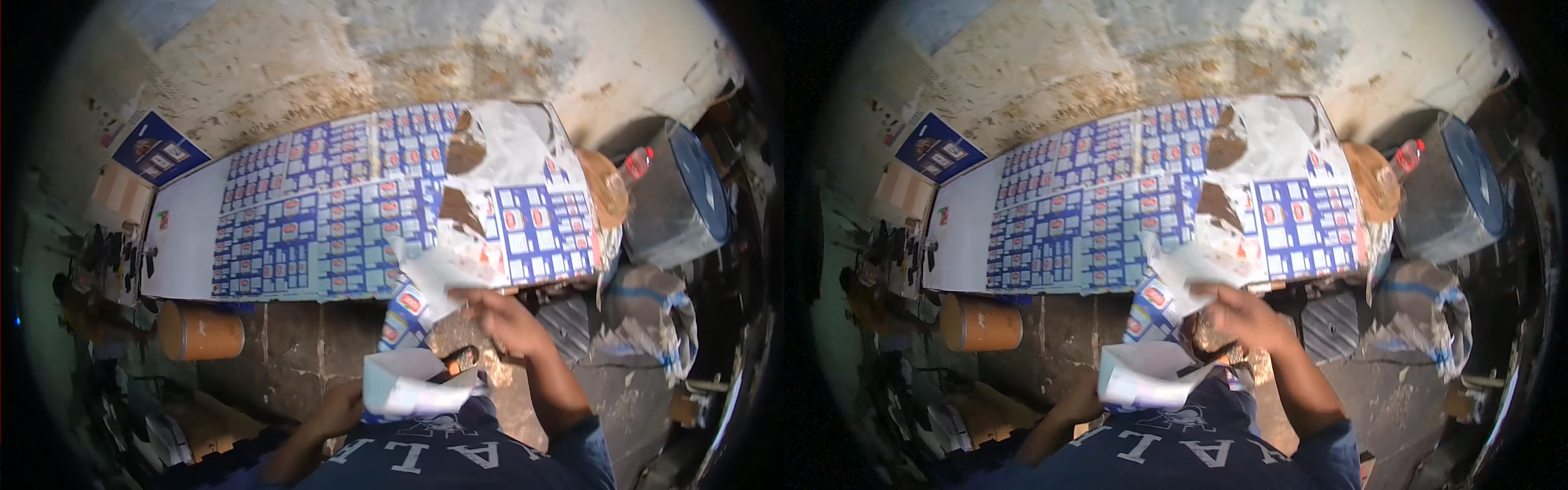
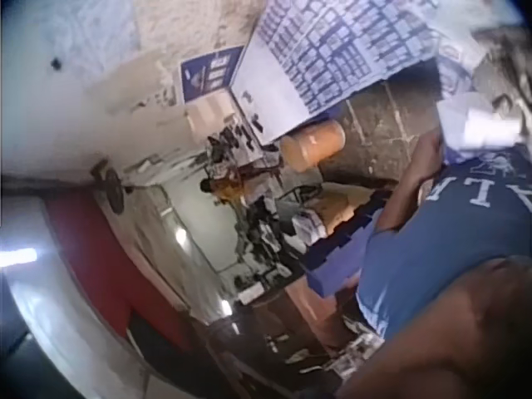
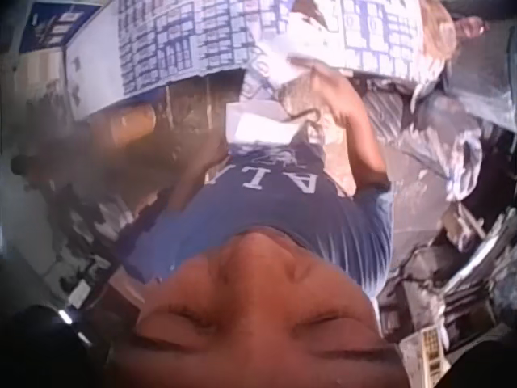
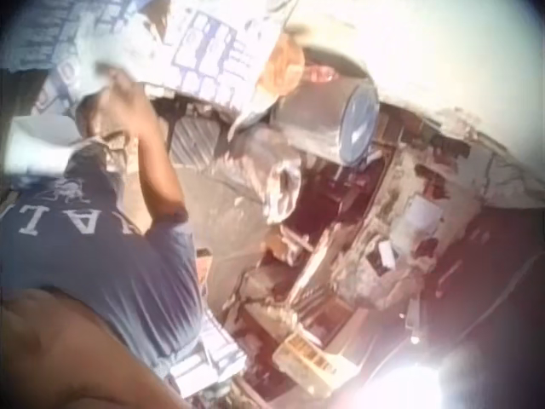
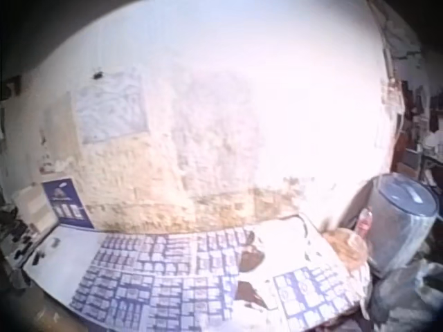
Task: The person picks up large printed paper sheets from a workbench, turns them over, and sorts them by hand into separate piles and into a large bag.
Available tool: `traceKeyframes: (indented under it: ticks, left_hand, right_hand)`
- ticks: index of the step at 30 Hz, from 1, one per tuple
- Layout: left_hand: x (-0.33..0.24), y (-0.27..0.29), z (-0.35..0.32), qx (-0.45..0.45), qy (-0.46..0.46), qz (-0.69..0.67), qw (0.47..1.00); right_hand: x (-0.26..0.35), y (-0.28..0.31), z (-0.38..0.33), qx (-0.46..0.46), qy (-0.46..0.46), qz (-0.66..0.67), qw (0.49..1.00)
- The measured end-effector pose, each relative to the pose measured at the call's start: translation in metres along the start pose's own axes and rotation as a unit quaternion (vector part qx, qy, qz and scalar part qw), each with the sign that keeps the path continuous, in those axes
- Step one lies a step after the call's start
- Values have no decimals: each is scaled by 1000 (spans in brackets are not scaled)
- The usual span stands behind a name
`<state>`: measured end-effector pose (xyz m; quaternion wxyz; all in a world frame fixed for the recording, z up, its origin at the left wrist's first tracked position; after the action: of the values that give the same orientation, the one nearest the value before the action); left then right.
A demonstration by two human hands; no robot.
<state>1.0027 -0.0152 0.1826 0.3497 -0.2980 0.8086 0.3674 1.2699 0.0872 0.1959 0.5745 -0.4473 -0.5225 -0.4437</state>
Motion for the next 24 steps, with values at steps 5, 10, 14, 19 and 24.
traceKeyframes:
  ticks: [5,10,14,19,24]
  left_hand:
    - [-5,-26,-24,-13,1,93,996]
    - [2,-37,-27,15,-51,168,984]
    - [16,-35,-26,33,-156,161,974]
    - [46,-22,-8,119,-136,189,965]
    - [55,-30,-4,252,-273,127,920]
  right_hand:
    - [-169,52,-1,-196,-362,-7,911]
    - [-164,10,-11,-382,-190,-413,805]
    - [-258,-23,-39,-459,-320,121,820]
    - [-204,-52,-32,-427,-314,214,821]
    - [-258,-24,-144,-371,-206,320,847]
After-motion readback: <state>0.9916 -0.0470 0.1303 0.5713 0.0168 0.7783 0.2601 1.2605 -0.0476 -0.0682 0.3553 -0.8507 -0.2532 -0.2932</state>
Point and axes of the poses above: each hand's wrist, its own z-axis towards the middle knuckle, its own y-axis out of the back of the hand, x = y × z, the point moved 8 cm from there along z, towards the middle knuckle, and after that the axes turned 5 degrees about -x, right-handed, at the moved point
